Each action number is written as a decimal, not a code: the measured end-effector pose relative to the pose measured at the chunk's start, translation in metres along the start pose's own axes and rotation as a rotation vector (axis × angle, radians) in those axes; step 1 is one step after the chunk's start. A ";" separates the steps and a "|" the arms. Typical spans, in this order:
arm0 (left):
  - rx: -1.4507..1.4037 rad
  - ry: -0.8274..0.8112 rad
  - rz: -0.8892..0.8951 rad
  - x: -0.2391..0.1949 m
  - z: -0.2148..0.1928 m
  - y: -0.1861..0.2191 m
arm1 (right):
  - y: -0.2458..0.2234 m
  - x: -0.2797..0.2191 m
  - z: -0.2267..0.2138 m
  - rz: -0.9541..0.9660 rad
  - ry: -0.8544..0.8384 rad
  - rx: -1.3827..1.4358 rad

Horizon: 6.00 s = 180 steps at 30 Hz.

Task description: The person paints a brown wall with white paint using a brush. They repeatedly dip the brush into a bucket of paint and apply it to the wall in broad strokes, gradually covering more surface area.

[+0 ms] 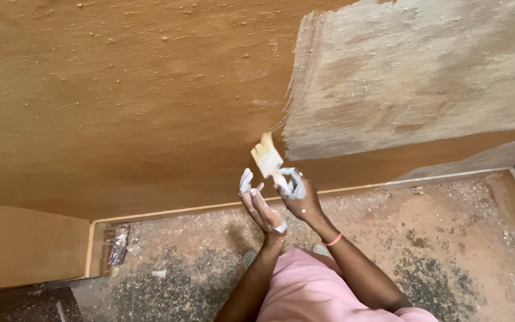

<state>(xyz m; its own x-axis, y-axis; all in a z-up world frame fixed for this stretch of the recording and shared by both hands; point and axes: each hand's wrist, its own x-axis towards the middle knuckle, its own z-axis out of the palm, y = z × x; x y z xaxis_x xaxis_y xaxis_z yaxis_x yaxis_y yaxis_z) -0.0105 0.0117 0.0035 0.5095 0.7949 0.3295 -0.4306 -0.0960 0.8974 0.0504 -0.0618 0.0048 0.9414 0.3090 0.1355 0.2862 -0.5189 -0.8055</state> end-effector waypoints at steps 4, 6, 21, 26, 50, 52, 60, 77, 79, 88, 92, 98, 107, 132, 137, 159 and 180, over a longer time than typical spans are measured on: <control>-0.019 0.016 0.018 0.001 0.000 0.000 | -0.008 -0.015 -0.012 -0.003 0.051 0.010; -0.026 0.020 0.035 0.001 0.001 0.000 | -0.008 -0.023 -0.020 -0.148 0.198 -0.001; -0.006 0.012 0.022 0.003 -0.003 -0.006 | 0.027 -0.002 0.026 0.006 0.059 0.163; -0.025 0.009 0.032 0.004 -0.005 -0.004 | 0.028 -0.016 0.029 0.042 -0.003 0.013; -0.047 -0.032 0.028 0.024 -0.035 -0.005 | 0.091 -0.025 0.086 0.065 0.081 0.181; -0.057 -0.038 0.018 0.026 -0.039 -0.006 | 0.088 -0.037 0.087 0.060 0.212 0.083; -0.061 -0.115 -0.009 0.031 -0.053 -0.003 | 0.114 -0.025 0.102 0.031 0.385 0.117; 0.011 -0.809 -0.519 -0.003 -0.037 -0.079 | 0.193 -0.203 0.021 0.695 0.536 1.155; 0.158 -1.029 -0.500 -0.018 -0.030 -0.088 | 0.193 -0.240 0.004 0.639 0.673 1.258; 0.198 -1.733 -0.519 -0.091 0.024 -0.077 | 0.153 -0.392 -0.093 0.470 1.401 1.238; 0.193 -1.964 -0.559 -0.145 0.070 -0.067 | 0.150 -0.476 -0.130 0.764 1.719 0.972; 0.080 -2.414 -0.194 -0.221 0.146 -0.016 | 0.128 -0.542 -0.170 1.313 1.301 -0.609; 0.189 -2.735 0.042 -0.377 0.173 0.028 | 0.246 -0.561 -0.246 1.680 0.687 -0.623; -0.045 -2.595 0.008 -0.360 0.183 0.013 | 0.264 -0.591 -0.265 1.899 0.365 -0.251; -0.116 -2.494 -0.048 -0.344 0.180 0.018 | 0.192 -0.591 -0.232 1.975 0.448 -0.384; -0.155 -2.385 0.006 -0.315 0.158 0.012 | 0.126 -0.605 -0.215 1.631 1.304 0.231; -0.279 -2.213 0.251 -0.261 0.126 0.006 | 0.078 -0.596 -0.146 1.356 1.505 0.586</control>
<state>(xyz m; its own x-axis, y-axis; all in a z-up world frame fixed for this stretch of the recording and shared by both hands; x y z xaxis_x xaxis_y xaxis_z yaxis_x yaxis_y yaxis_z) -0.0523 -0.2721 -0.0398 0.1290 -0.9515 0.2794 -0.5598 0.1627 0.8125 -0.4622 -0.4022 -0.0544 -0.0672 -0.8375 -0.5423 -0.3304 0.5315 -0.7799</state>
